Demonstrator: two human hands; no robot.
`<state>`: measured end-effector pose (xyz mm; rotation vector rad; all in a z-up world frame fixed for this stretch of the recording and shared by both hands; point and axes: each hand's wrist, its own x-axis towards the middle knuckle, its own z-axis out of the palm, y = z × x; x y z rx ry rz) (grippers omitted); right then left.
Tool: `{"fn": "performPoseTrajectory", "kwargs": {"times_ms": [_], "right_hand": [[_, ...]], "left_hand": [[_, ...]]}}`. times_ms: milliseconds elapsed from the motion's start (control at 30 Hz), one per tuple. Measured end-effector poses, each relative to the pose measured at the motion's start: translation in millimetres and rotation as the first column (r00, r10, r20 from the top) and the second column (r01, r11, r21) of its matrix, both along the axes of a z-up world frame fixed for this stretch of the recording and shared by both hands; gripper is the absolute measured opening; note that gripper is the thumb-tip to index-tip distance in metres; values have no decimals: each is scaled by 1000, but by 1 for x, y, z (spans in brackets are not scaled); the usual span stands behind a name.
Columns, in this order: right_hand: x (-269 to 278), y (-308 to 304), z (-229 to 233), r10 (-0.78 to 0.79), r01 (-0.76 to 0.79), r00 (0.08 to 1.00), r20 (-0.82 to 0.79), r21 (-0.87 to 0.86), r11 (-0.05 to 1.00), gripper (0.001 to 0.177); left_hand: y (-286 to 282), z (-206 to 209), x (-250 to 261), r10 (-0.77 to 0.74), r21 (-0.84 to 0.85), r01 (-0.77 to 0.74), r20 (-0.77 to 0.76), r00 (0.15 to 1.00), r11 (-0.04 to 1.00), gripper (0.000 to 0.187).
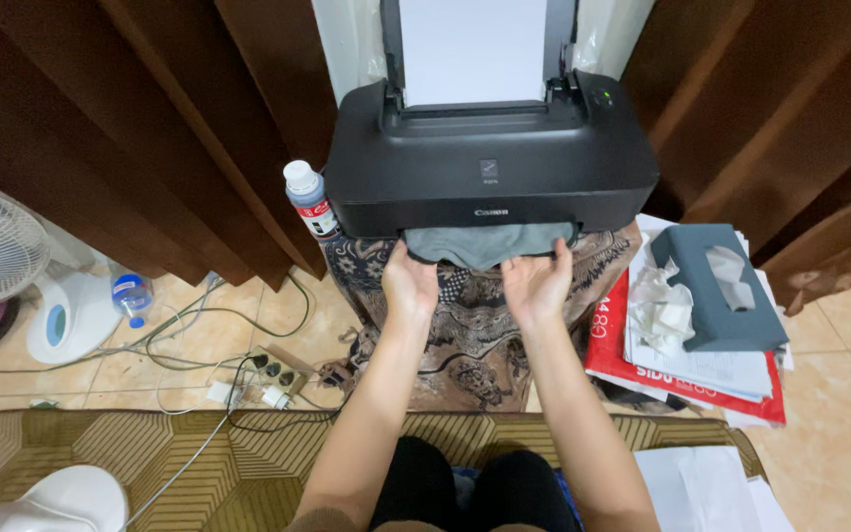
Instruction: The person cleans a black printer using a yellow cloth and a white tissue, wiping the top and interior surfaces. They then place a sheet of white paper into the printer's input tray.
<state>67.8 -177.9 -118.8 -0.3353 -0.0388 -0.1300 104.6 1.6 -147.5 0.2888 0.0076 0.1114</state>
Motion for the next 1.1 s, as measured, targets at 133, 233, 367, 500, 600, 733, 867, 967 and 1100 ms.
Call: {"fn": "performPoseTrajectory", "kwargs": {"times_ms": [133,233,367,500,600,733,867,967,1100], "right_hand": [[0,29,5,121,-122,992,35,6,993,64],[-2,39,7,176,-176,984,15,11,984,67],[-6,26,10,157,-159,986,54,41,986,69],[-11,-4,12,40,-43,998,40,72,996,67],[-15,-26,13,38,-50,993,110,100,994,69],[-12,-26,11,14,-17,994,107,32,999,74],[-5,-16,6,19,-19,994,109,-3,1000,74],[1,-1,4,35,-35,996,88,-5,999,74],[5,27,5,74,-74,995,64,-14,997,73]], "left_hand": [[11,12,-17,-9,-187,0,-45,999,982,43],[8,24,-27,-55,-259,55,9,998,964,53],[-9,43,-34,-46,-236,63,74,996,970,63],[-35,57,-35,-78,-121,77,1,997,990,66],[-61,60,-36,-146,-108,146,11,989,983,69],[-72,58,-32,-249,-208,252,43,968,945,75],[-60,51,-32,-188,-222,190,31,982,956,79],[-44,49,-34,-124,-231,133,51,991,964,80],[-19,50,-37,-67,-243,80,61,996,967,80]]}}
